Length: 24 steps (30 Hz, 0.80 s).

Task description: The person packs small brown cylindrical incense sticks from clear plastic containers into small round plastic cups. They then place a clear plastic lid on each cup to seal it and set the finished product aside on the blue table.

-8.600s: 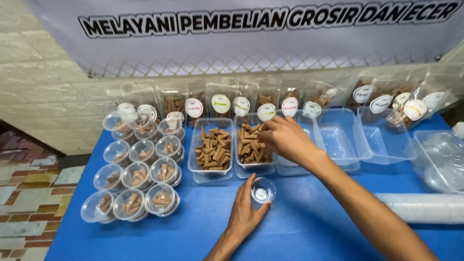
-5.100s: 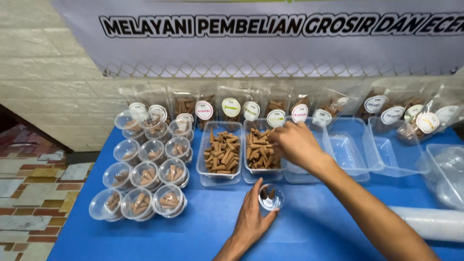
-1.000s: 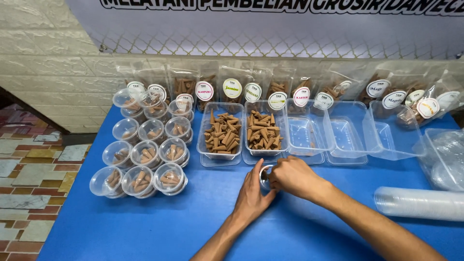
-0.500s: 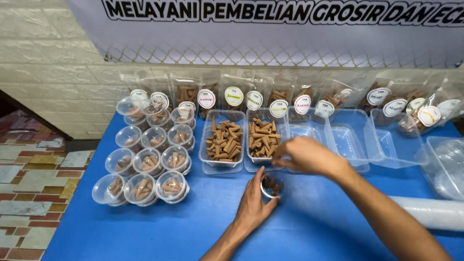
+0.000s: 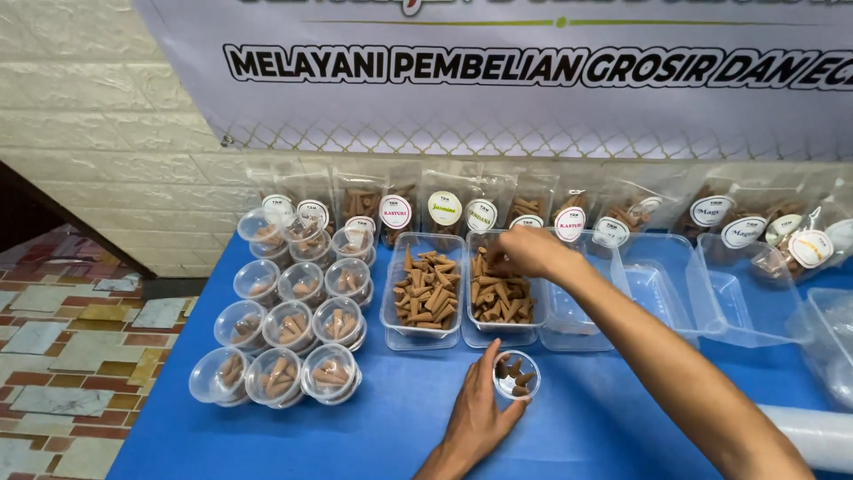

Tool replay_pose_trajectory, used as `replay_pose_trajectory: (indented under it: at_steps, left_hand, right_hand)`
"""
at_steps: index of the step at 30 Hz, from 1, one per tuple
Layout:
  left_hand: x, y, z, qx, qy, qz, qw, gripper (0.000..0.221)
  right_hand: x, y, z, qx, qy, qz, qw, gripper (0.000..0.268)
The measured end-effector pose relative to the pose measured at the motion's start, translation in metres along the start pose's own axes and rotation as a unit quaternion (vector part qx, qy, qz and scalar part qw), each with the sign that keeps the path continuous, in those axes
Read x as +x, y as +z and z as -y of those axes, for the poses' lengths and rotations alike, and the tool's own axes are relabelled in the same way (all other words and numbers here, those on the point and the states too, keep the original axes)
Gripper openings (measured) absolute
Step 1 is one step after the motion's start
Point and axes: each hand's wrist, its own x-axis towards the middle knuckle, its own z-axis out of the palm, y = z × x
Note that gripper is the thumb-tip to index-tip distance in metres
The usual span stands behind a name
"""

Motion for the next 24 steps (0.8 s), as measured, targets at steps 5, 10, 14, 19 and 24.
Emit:
replay_pose_trajectory:
  at_steps: [5,10,14,19,24]
  left_hand:
    - [0.001,0.000,0.000,-0.002,0.004,-0.005,1.000,0.093]
    - [0.001,0.001,0.002,0.003,-0.011,0.003,1.000,0.093]
    - [0.004,0.010,0.019,0.010,0.050,-0.030,0.998,0.094]
    - [0.001,0.010,0.016,0.016,0.057,-0.039,0.997,0.094]
    - [0.001,0.010,0.015,0.015,0.079,-0.047,0.996,0.092]
  right_hand:
    - [0.012,0.025,-0.007,-0.008,-0.003,-0.020,1.000,0.021]
    - [0.006,0.019,-0.005,-0.016,-0.015,-0.048,0.999,0.024]
    - [-0.015,-0.002,-0.003,0.042,-0.058,-0.109,0.991,0.019]
    - [-0.065,-0.012,0.010,0.091,-0.150,-0.196,0.965,0.037]
    - [-0.130,-0.004,0.041,0.145,-0.219,-0.201,0.944,0.009]
